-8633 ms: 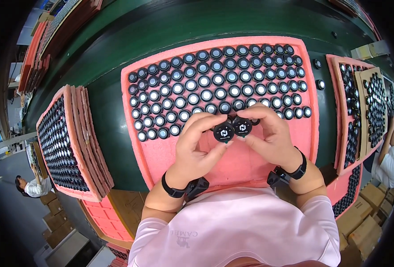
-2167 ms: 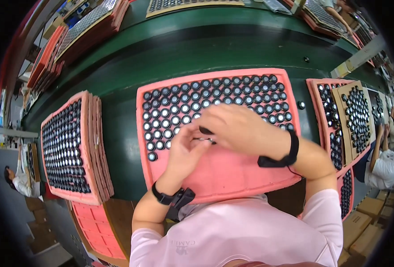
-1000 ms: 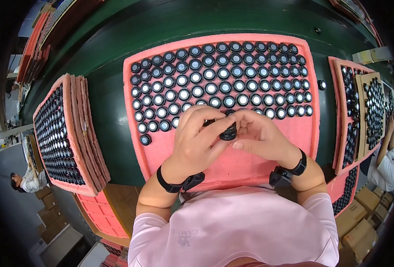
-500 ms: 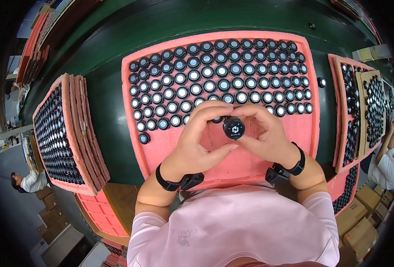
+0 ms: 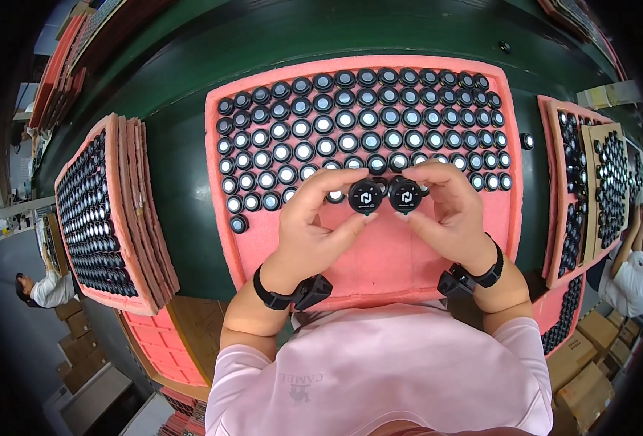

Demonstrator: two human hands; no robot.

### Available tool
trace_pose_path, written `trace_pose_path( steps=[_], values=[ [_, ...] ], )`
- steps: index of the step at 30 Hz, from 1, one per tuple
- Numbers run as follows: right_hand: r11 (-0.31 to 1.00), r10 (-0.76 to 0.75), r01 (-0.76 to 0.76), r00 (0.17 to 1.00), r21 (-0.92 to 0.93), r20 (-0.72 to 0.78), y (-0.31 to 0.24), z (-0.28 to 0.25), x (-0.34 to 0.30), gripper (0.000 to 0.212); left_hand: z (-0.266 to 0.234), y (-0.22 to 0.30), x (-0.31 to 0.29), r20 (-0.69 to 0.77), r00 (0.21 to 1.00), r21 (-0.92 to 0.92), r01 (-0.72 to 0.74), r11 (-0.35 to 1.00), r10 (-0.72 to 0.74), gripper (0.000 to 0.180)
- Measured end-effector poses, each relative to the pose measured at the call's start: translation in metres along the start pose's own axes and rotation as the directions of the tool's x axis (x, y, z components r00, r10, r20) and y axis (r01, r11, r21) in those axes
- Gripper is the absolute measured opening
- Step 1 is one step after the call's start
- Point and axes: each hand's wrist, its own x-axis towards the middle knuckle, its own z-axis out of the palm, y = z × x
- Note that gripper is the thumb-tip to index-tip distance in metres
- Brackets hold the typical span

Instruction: The person picks up two small black electronic components from a pink foam tray, turns them over to inspect different sides, and places them back. They then pick up a small sticker from a sheet and apply it to one of the components before returning it to the tray.

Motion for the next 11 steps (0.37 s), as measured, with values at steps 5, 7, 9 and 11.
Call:
trace_pose_path(
  steps=[5,7,9,11],
  values=[
    [0.999,0.019,-0.018,1.0,-0.043,0.02,-0.0015,-0.0013,0.0009,0.048,0.0003,-0.0008,0.0015,0.015,0.998,0.026,-0.058,0.998,0.058,0.048],
    [0.998,0.035,-0.033,0.999,-0.051,0.027,-0.0012,-0.0017,0.0009,0.049,-0.0003,-0.0016,0.0017,0.033,0.996,0.047,-0.079,0.996,0.077,0.049],
    [0.998,0.041,-0.039,0.999,-0.042,0.037,0.0002,-0.0018,0.0005,0.049,-0.0005,-0.0017,0.0015,0.032,0.997,0.046,-0.064,0.997,0.063,0.049],
    [0.998,0.055,-0.053,0.997,-0.032,0.045,0.0001,-0.002,0.0006,0.05,-0.0006,-0.0014,0.0007,0.03,0.999,0.046,-0.036,0.998,0.035,0.049]
  ],
)
